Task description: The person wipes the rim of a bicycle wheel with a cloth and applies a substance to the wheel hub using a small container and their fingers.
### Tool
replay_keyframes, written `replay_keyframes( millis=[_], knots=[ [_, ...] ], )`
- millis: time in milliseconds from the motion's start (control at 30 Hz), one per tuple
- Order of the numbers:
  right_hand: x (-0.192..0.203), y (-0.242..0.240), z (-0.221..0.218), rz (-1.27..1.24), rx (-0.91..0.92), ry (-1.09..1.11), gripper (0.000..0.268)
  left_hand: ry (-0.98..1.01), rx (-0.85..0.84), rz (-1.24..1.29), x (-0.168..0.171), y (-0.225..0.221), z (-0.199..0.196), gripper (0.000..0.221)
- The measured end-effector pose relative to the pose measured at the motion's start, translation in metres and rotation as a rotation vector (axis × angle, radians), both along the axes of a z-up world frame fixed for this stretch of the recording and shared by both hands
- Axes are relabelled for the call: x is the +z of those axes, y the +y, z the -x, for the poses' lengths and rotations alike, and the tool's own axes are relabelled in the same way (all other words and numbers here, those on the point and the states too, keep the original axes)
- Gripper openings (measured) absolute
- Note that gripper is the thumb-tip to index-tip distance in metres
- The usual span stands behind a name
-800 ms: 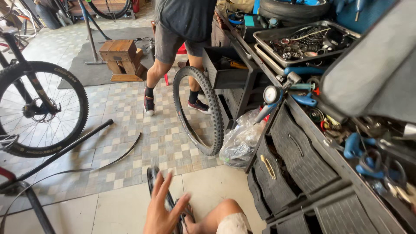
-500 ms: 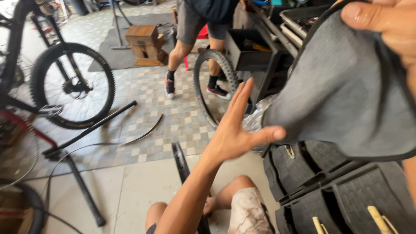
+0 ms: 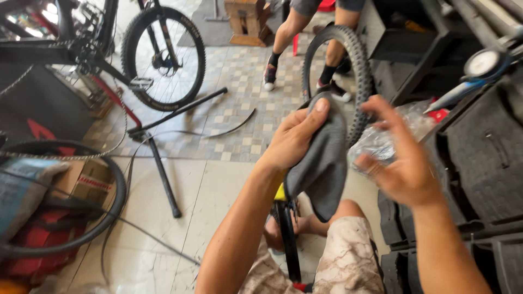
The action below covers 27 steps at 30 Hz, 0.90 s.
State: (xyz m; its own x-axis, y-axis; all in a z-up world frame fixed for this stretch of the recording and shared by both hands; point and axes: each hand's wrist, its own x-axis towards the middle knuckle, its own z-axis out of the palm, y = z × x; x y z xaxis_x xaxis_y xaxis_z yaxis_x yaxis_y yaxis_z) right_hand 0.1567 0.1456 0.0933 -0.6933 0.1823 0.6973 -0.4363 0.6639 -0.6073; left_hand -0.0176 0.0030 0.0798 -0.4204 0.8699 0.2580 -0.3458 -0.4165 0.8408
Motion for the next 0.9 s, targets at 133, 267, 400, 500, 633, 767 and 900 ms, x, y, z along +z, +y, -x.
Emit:
replay_keyframes(
  millis=[133,267,400,500,633,767,900],
  knots=[
    [-0.070,-0.020,0.024,0.366,0.248,-0.369,0.071,-0.011,0.010,0.024,-0.006,-0.013,-0.001,0.037],
    [-0.110,-0.001,0.002,0.850,0.287,-0.423,0.060,0.274,0.256,0.218,-0.040,-0.033,0.030,0.036],
    [-0.132,0.005,-0.013,1.173,0.287,-0.224,0.054,0.642,0.416,0.687,-0.124,-0.047,0.045,0.041],
    [-0.152,0.003,-0.006,1.188,0.106,-0.252,0.042,0.449,0.691,0.627,-0.202,-0.067,0.029,0.047],
    [-0.191,-0.007,0.025,0.714,-0.253,-0.477,0.030,0.361,0.771,0.821,-0.278,-0.090,-0.023,0.084],
    [-0.229,-0.035,0.084,0.248,-0.280,-0.615,0.032,0.309,0.846,0.752,-0.302,-0.075,-0.073,0.082],
    [-0.245,-0.059,0.142,-0.087,-0.269,-0.727,0.037,0.153,0.876,0.842,-0.299,-0.064,-0.089,0.065]
  ],
)
